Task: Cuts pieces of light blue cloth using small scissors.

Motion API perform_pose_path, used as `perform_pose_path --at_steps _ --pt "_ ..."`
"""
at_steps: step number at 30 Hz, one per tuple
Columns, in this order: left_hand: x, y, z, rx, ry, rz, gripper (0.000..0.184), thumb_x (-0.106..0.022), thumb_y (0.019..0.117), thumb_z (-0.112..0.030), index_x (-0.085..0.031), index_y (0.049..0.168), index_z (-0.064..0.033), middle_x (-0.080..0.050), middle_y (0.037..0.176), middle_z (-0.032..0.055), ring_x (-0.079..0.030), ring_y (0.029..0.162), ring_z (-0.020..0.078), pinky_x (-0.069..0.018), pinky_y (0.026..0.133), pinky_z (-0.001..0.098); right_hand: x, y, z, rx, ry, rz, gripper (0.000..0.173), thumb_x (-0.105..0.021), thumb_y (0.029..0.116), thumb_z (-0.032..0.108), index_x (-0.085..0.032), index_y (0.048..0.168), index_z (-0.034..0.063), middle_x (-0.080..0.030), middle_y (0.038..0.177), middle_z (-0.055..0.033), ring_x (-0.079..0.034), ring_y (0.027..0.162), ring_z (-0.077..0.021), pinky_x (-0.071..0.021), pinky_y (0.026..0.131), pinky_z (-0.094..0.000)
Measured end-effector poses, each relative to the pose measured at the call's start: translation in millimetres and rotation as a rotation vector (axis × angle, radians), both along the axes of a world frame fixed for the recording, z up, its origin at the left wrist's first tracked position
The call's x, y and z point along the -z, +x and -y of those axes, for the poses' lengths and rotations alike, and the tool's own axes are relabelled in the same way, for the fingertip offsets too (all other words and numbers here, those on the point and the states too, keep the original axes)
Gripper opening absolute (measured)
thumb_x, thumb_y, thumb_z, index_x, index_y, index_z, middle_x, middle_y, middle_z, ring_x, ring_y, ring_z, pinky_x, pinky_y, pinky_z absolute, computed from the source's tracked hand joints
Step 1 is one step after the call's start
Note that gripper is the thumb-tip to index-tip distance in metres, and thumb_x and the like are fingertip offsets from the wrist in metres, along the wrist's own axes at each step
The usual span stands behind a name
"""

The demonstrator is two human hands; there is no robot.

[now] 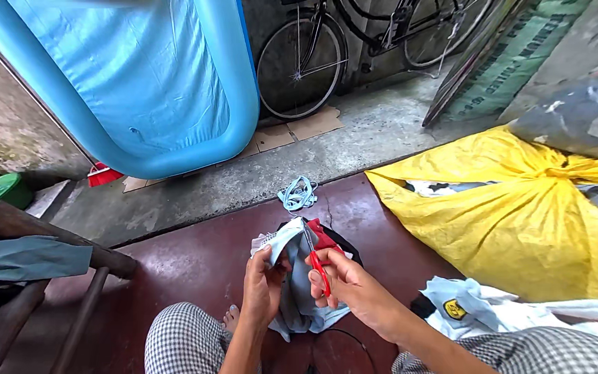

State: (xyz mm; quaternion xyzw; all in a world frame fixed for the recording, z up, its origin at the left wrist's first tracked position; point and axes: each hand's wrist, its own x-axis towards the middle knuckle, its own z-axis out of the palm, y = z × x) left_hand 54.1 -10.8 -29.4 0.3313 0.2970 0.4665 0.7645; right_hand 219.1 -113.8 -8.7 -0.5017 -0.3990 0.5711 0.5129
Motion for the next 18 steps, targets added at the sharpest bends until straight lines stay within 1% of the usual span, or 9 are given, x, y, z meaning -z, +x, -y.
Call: perform_pose_path --at_steps 3,7,10,12,13,14,15,16,18 --pt "-2 -4 -1 0.022 -0.056 0.039 0.027 -0.043 0.1031 -0.017 -0.065 0.093 -0.0045 -0.061 0.076 0.0067 -0.06 0.066 0.014 -0.0551 0.066 0.0298 -2 5 -2 0.02 0.014 0.016 0.035 -0.062 0.0987 0.025 -0.055 0.129 0.0081 -0.069 0.095 -0.0073 -0.071 0.082 -0.0196 -0.0611 0.072 -0.034" --pt "19 -6 11 0.297 -0.218 0.242 0.009 -0.063 0.0936 -0.011 -0.065 0.086 -0.0064 -0.06 0.073 0.0037 -0.061 0.066 0.0131 -0.0549 0.067 0.0296 0 9 -4 0.013 0.067 0.016 0.033 -0.061 0.0988 0.023 -0.056 0.129 0.0088 -0.069 0.094 -0.0081 -0.07 0.08 -0.0198 -0.0612 0.072 -0.0334" --pt "35 2 28 0.401 -0.286 0.341 0.014 -0.078 0.0852 -0.015 -0.07 0.091 -0.0047 -0.068 0.081 0.0086 -0.069 0.076 0.0177 -0.0592 0.076 0.0347 3 13 -6 -0.048 0.134 0.027 0.034 -0.063 0.0982 0.025 -0.057 0.128 0.0086 -0.068 0.087 -0.0079 -0.068 0.075 -0.0177 -0.059 0.068 -0.0307" --pt "36 4 30 0.372 -0.301 0.41 0.029 -0.08 0.0855 -0.021 -0.07 0.105 -0.0014 -0.072 0.093 0.0154 -0.072 0.083 0.0231 -0.0603 0.081 0.0385 2 14 -8 -0.084 0.152 0.025 0.034 -0.064 0.0984 0.025 -0.058 0.128 0.0094 -0.068 0.088 -0.0069 -0.067 0.075 -0.0153 -0.0569 0.066 -0.0272" --pt "35 4 27 0.334 -0.312 0.443 0.039 -0.075 0.0897 -0.033 -0.068 0.112 -0.0016 -0.072 0.101 0.0172 -0.072 0.088 0.0248 -0.0603 0.082 0.0391 2 15 -8 -0.1 0.154 0.014 0.034 -0.064 0.0984 0.026 -0.058 0.128 0.0094 -0.068 0.089 -0.0071 -0.068 0.075 -0.0151 -0.0572 0.066 -0.0266" --pt "32 4 23 0.265 -0.354 0.453 0.05 -0.064 0.0952 -0.049 -0.068 0.114 -0.0028 -0.071 0.101 0.0173 -0.071 0.087 0.0255 -0.0601 0.079 0.0389 0 16 -9 -0.118 0.15 -0.006 0.034 -0.064 0.0983 0.026 -0.058 0.127 0.0092 -0.068 0.089 -0.0081 -0.068 0.077 -0.0162 -0.0583 0.068 -0.0277" --pt "28 5 17 0.166 -0.419 0.425 0.059 -0.046 0.1006 -0.06 -0.066 0.108 -0.0044 -0.071 0.093 0.0153 -0.071 0.08 0.0245 -0.0597 0.074 0.0379 -1 17 -9 -0.134 0.148 -0.02 0.034 -0.065 0.0982 0.026 -0.058 0.127 0.0093 -0.068 0.09 -0.0086 -0.068 0.077 -0.0168 -0.0586 0.069 -0.0286" --pt "26 6 11 0.07 -0.472 0.403 0.059 -0.036 0.1051 -0.057 -0.064 0.1 -0.0052 -0.068 0.082 0.0121 -0.069 0.072 0.0225 -0.0596 0.068 0.036 -2 18 -9 -0.144 0.148 -0.022 0.035 -0.067 0.098 0.027 -0.058 0.127 0.0097 -0.068 0.089 -0.0085 -0.068 0.077 -0.017 -0.0585 0.07 -0.029" --pt "31 6 3 -0.048 -0.51 0.392 0.044 -0.034 0.1104 -0.036 -0.063 0.095 -0.0057 -0.063 0.073 0.006 -0.065 0.063 0.0171 -0.0594 0.064 0.0314 -4 19 -9 -0.151 0.148 -0.009 0.035 -0.067 0.0978 0.028 -0.059 0.127 0.0111 -0.068 0.088 -0.0079 -0.068 0.076 -0.0165 -0.0584 0.069 -0.0287"
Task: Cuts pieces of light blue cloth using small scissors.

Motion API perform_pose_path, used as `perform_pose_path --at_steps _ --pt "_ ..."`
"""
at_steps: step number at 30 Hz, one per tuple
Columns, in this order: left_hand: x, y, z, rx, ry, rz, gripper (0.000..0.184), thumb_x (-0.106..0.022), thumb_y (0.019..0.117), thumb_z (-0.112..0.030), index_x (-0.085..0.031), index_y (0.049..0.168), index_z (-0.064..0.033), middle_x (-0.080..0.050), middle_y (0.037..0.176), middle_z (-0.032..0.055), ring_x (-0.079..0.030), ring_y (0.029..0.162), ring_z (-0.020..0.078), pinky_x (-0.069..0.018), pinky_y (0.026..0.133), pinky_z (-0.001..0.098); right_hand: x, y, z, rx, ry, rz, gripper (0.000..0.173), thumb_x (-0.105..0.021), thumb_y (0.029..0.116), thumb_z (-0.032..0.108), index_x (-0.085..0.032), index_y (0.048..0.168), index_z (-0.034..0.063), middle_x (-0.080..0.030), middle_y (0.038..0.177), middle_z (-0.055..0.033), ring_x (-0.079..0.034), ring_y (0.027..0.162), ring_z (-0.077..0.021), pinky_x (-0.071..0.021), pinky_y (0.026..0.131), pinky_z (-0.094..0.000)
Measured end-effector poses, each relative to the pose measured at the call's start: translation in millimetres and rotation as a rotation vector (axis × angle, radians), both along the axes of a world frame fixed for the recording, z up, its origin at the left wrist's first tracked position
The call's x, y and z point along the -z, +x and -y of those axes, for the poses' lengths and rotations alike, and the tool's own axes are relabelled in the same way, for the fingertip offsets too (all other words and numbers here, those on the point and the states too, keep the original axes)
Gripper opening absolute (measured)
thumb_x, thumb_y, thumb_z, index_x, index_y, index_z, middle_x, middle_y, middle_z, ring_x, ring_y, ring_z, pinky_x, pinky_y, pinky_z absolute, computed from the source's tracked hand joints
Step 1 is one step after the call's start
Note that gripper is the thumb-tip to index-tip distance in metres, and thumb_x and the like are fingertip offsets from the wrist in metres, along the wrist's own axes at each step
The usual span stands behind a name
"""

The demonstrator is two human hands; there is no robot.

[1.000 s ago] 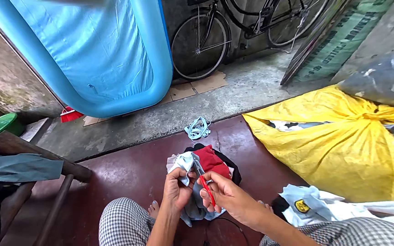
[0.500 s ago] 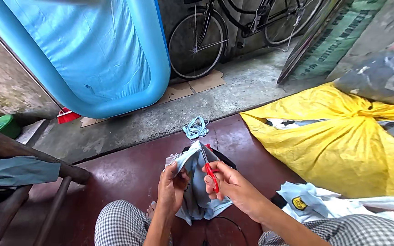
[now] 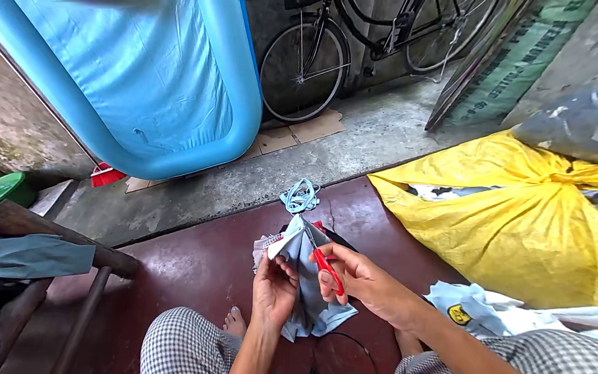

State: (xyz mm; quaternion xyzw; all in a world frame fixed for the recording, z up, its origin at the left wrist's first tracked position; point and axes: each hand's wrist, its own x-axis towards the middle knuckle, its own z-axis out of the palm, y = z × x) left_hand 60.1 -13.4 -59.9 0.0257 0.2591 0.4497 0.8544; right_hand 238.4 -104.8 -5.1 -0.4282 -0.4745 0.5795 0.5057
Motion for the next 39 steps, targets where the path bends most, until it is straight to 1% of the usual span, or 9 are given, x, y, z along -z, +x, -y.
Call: perform_pose_path --at_steps 3,10,15,20,24,27,33,35,39 --pt "1 0 2 -0.034 -0.071 -0.042 0.027 -0.039 0.107 -0.017 -0.061 0.1 -0.0028 -0.061 0.071 0.0056 -0.062 0.059 0.0146 -0.0591 0.063 0.0282 0 1 -1 0.013 -0.005 0.003 0.034 -0.066 0.0978 0.027 -0.058 0.127 0.0109 -0.068 0.088 -0.0074 -0.068 0.076 -0.0159 -0.0583 0.069 -0.0279" --pt "10 1 10 0.103 -0.054 0.123 0.04 -0.037 0.1028 -0.031 -0.064 0.1 -0.0014 -0.067 0.088 0.0165 -0.069 0.075 0.0276 -0.0595 0.067 0.0393 -1 5 -1 0.014 0.009 0.008 0.036 -0.068 0.0975 0.029 -0.058 0.128 0.0113 -0.067 0.088 -0.0086 -0.068 0.076 -0.0172 -0.0588 0.071 -0.0294" --pt "21 8 9 0.188 -0.101 0.018 0.084 -0.028 0.0966 -0.077 -0.067 0.099 -0.0023 -0.072 0.09 0.0173 -0.072 0.075 0.0252 -0.0608 0.067 0.0355 -3 7 -1 -0.03 0.026 -0.008 0.035 -0.067 0.0977 0.027 -0.059 0.127 0.0102 -0.068 0.087 -0.0081 -0.068 0.075 -0.0156 -0.0581 0.069 -0.0272" --pt "17 11 14 0.338 0.003 0.195 0.088 -0.036 0.0885 -0.085 -0.066 0.108 -0.0044 -0.071 0.094 0.017 -0.072 0.077 0.0249 -0.0614 0.066 0.0352 -4 11 0 -0.088 0.067 -0.001 0.036 -0.069 0.097 0.03 -0.059 0.127 0.0113 -0.068 0.087 -0.0066 -0.067 0.075 -0.0126 -0.0568 0.069 -0.025" --pt "16 15 13 0.39 0.085 0.309 0.063 -0.046 0.0983 -0.065 -0.07 0.096 -0.0064 -0.067 0.076 0.0072 -0.064 0.059 0.013 -0.055 0.055 0.0247 -6 10 2 -0.129 0.068 0.016 0.038 -0.07 0.0964 0.032 -0.06 0.127 0.0114 -0.069 0.089 -0.0053 -0.067 0.076 -0.0114 -0.0562 0.069 -0.0237" --pt "21 14 13 0.4 0.108 0.402 0.043 -0.056 0.1008 -0.046 -0.072 0.097 -0.0052 -0.066 0.071 0.0052 -0.063 0.056 0.012 -0.0563 0.057 0.0256 -7 9 2 -0.138 0.076 0.013 0.036 -0.069 0.0975 0.031 -0.059 0.126 0.0108 -0.069 0.089 -0.0052 -0.067 0.076 -0.0109 -0.056 0.069 -0.0233" --pt "13 -3 18 0.505 0.347 0.595 0.034 -0.07 0.0946 -0.028 -0.071 0.117 -0.0018 -0.074 0.1 0.0131 -0.073 0.079 0.0174 -0.0596 0.078 0.0281 -11 13 3 -0.073 0.05 -0.001 0.036 -0.069 0.0967 0.031 -0.058 0.126 0.0126 -0.068 0.084 -0.0041 -0.067 0.075 -0.0102 -0.0557 0.069 -0.0224" --pt "6 -13 14 0.516 0.422 0.457 0.031 -0.071 0.0936 -0.025 -0.071 0.115 -0.0028 -0.074 0.097 0.0125 -0.072 0.077 0.0166 -0.0594 0.075 0.0287 -13 11 3 -0.059 0.027 0.003 0.037 -0.069 0.0965 0.03 -0.058 0.126 0.0125 -0.068 0.085 -0.0051 -0.067 0.076 -0.0114 -0.0558 0.07 -0.0234" --pt "-34 -27 8 0.398 0.615 -0.2 0.021 -0.074 0.0937 -0.026 -0.073 0.099 -0.0063 -0.068 0.074 0.0038 -0.059 0.056 0.0041 -0.0508 0.055 0.0187 -11 5 1 -0.01 -0.055 0.029 0.036 -0.067 0.0972 0.026 -0.057 0.128 0.0111 -0.067 0.09 -0.0061 -0.067 0.077 -0.014 -0.0572 0.07 -0.0268"
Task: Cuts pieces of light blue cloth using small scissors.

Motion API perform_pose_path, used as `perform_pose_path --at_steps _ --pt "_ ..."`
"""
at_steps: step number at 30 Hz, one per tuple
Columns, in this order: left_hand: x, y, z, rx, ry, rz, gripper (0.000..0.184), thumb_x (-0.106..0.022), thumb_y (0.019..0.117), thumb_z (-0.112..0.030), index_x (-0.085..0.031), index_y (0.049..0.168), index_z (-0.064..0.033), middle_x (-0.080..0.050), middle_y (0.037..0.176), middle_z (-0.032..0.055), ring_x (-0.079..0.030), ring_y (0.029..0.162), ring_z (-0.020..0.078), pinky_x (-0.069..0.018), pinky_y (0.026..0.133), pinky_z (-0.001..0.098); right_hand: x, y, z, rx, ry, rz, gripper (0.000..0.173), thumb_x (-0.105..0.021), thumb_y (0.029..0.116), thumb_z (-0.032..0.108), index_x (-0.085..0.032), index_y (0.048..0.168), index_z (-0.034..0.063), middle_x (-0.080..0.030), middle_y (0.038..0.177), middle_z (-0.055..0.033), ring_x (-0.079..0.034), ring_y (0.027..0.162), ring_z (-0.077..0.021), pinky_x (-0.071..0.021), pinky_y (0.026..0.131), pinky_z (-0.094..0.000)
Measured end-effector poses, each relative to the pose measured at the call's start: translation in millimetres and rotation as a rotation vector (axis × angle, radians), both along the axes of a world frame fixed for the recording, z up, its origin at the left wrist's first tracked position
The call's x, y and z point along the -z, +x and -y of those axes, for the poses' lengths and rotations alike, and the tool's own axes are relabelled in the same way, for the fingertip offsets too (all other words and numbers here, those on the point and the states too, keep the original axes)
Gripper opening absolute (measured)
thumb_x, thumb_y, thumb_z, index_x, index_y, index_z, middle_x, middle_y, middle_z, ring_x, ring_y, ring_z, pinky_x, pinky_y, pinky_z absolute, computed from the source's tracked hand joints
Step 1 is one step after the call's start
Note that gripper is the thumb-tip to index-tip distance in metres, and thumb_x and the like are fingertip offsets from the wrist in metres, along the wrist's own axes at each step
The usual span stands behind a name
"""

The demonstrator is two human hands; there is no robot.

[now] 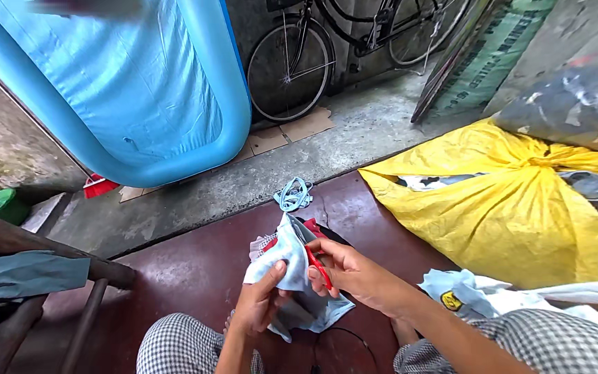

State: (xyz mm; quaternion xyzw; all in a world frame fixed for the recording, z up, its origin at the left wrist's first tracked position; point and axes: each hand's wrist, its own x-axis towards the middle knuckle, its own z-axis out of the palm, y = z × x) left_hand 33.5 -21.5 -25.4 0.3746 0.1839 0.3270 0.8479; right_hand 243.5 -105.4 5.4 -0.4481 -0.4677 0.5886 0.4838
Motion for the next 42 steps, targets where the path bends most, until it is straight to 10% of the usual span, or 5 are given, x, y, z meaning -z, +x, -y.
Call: perform_pose_path --at_steps 6,10,15,42 --pt "-19 0 5 -0.239 0.091 -0.145 0.023 -0.049 0.1064 -0.017 -0.064 0.104 0.0001 -0.066 0.073 0.0064 -0.058 0.055 0.0065 -0.0507 0.052 0.0199 14 -16 2 -0.067 -0.164 0.009 0.042 -0.06 0.1009 0.035 -0.048 0.135 0.0146 -0.066 0.1 -0.0032 -0.068 0.081 -0.0154 -0.0591 0.069 -0.0323" --pt "-13 3 3 -0.376 0.117 -0.164 0.025 -0.05 0.1046 -0.007 -0.057 0.124 0.0077 -0.07 0.106 0.0183 -0.07 0.093 0.0227 -0.0594 0.088 0.039 32 -38 12 -0.127 -0.169 -0.115 0.046 -0.051 0.1048 0.042 -0.042 0.14 0.0143 -0.067 0.105 -0.0055 -0.067 0.076 -0.0169 -0.0588 0.07 -0.0357" --pt "-9 2 -6 -0.425 0.023 -0.065 0.033 -0.043 0.1067 -0.004 -0.051 0.137 0.008 -0.063 0.13 0.0259 -0.065 0.116 0.0336 -0.0523 0.104 0.0475 39 -67 26 -0.03 -0.073 -0.188 0.042 -0.045 0.1072 0.034 -0.04 0.14 0.0094 -0.066 0.104 -0.0045 -0.066 0.076 -0.0152 -0.0588 0.068 -0.035" --pt "-5 5 4 -0.295 0.123 -0.075 0.038 -0.047 0.1046 -0.001 -0.049 0.142 0.0062 -0.06 0.137 0.0256 -0.066 0.118 0.0354 -0.0536 0.104 0.0471 54 -62 33 -0.073 0.104 -0.23 0.053 -0.062 0.1016 0.038 -0.044 0.14 0.007 -0.065 0.098 -0.0034 -0.065 0.083 -0.0135 -0.0568 0.07 -0.0298"
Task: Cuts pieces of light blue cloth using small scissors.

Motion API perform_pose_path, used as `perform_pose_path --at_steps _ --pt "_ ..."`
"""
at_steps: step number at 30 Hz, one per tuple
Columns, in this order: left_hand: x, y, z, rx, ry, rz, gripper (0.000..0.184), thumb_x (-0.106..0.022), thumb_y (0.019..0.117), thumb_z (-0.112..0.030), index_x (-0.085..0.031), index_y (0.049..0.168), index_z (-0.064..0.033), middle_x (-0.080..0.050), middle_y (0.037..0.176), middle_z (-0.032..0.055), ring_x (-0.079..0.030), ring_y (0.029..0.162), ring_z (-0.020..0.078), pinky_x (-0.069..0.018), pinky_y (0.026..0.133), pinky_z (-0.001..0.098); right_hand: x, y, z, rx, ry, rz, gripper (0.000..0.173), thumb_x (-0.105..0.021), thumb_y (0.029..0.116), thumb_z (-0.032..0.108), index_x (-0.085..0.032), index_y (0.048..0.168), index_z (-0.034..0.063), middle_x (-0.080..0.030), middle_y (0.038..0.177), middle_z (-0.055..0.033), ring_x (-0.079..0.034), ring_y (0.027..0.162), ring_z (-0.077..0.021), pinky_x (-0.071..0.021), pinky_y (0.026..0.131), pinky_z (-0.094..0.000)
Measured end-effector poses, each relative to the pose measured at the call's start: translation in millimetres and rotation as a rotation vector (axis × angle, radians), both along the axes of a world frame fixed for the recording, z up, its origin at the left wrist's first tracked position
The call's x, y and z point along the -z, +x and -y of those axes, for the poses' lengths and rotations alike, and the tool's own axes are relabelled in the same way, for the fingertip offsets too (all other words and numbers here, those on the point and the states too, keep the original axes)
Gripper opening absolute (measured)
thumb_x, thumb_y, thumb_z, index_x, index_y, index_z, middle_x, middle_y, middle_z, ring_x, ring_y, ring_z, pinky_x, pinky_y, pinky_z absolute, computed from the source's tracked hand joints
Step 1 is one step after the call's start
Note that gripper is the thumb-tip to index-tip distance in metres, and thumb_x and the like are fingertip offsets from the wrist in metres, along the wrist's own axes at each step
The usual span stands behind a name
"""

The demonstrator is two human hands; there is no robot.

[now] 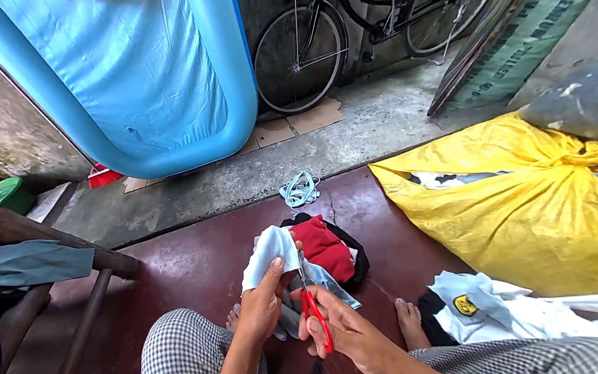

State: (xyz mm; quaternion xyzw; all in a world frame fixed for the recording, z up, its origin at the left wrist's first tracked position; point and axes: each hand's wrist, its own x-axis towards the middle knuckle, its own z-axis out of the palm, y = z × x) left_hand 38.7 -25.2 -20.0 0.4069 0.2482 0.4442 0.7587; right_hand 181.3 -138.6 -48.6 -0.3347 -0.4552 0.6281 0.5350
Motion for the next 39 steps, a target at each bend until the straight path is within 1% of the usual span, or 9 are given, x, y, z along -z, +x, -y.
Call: perform_pose_path --at_steps 6,10,14,16,19,21,28,32,39 --pt "-2 -3 1 -0.01 0.001 -0.004 0.037 -0.045 0.105 -0.001 -0.048 0.142 0.0067 -0.06 0.136 0.0258 -0.064 0.121 0.0358 -0.0526 0.105 0.0479 0 0 -1 0.008 -0.006 0.01 0.048 -0.064 0.1008 0.033 -0.046 0.137 0.008 -0.066 0.096 -0.0009 -0.066 0.081 -0.0116 -0.0569 0.069 -0.0287" --pt "-3 -4 1 -0.024 -0.005 0.007 0.038 -0.045 0.1049 0.0 -0.047 0.142 0.0078 -0.06 0.136 0.0264 -0.064 0.121 0.0356 -0.0527 0.105 0.0472 -2 -1 0 0.024 -0.055 0.012 0.04 -0.064 0.101 0.026 -0.05 0.134 0.0094 -0.066 0.095 -0.0005 -0.068 0.081 -0.0129 -0.0596 0.071 -0.0312" --pt "-3 -5 0 -0.032 -0.013 0.016 0.037 -0.044 0.105 0.001 -0.047 0.141 0.0093 -0.06 0.135 0.0282 -0.064 0.121 0.0369 -0.0531 0.104 0.048 -5 -3 2 0.057 -0.122 0.051 0.033 -0.065 0.0999 0.019 -0.054 0.129 0.0079 -0.066 0.09 -0.0023 -0.067 0.074 -0.0143 -0.0603 0.066 -0.0326" --pt "-3 -6 -1 -0.024 -0.009 0.011 0.037 -0.044 0.105 0.001 -0.047 0.141 0.0095 -0.06 0.136 0.0272 -0.064 0.122 0.0362 -0.0523 0.106 0.0481 -6 -2 2 0.042 -0.124 0.059 0.034 -0.065 0.1003 0.021 -0.054 0.13 0.0081 -0.067 0.09 -0.0023 -0.068 0.074 -0.0146 -0.0604 0.066 -0.0327" --pt "-6 -7 -1 -0.012 -0.016 0.003 0.037 -0.044 0.1047 0.002 -0.047 0.141 0.0085 -0.06 0.137 0.026 -0.065 0.121 0.0349 -0.0534 0.104 0.0463 -8 2 0 -0.029 -0.118 0.049 0.041 -0.062 0.1013 0.026 -0.048 0.136 0.0099 -0.066 0.097 -0.0014 -0.069 0.086 -0.0154 -0.0608 0.075 -0.0358" --pt "-6 -8 -1 0.001 -0.017 -0.003 0.038 -0.044 0.1045 0.001 -0.048 0.141 0.0077 -0.061 0.136 0.0253 -0.065 0.12 0.0342 -0.054 0.103 0.0458 -9 4 -1 -0.037 -0.103 0.034 0.044 -0.063 0.1011 0.03 -0.047 0.138 0.0106 -0.066 0.099 -0.001 -0.069 0.088 -0.0154 -0.0604 0.078 -0.0362" --pt "-4 -7 5 0.014 -0.037 -0.008 0.038 -0.045 0.1034 0.003 -0.046 0.141 0.0085 -0.062 0.134 0.0257 -0.067 0.116 0.0346 -0.0565 0.099 0.0452 -6 10 -6 -0.019 -0.024 0.076 0.047 -0.064 0.1004 0.035 -0.046 0.135 0.0092 -0.064 0.095 -0.0007 -0.065 0.082 -0.0117 -0.0571 0.074 -0.03" --pt "-1 -5 7 -0.008 -0.009 -0.051 0.037 -0.045 0.1044 0.002 -0.046 0.14 0.0101 -0.062 0.134 0.0267 -0.067 0.117 0.0357 -0.0553 0.102 0.0461 -4 10 -5 -0.006 -0.025 0.144 0.052 -0.065 0.0996 0.04 -0.046 0.136 0.0088 -0.063 0.097 -0.0008 -0.064 0.082 -0.0112 -0.0563 0.073 -0.03" --pt "5 -7 6 -0.028 0.042 -0.103 0.037 -0.048 0.1041 0.001 -0.046 0.14 0.0109 -0.062 0.134 0.0265 -0.067 0.117 0.0364 -0.0545 0.103 0.0476 -4 9 -6 0.045 -0.07 0.183 0.048 -0.069 0.0971 0.036 -0.051 0.132 0.0096 -0.064 0.092 -0.001 -0.063 0.076 -0.0113 -0.0548 0.066 -0.0285"
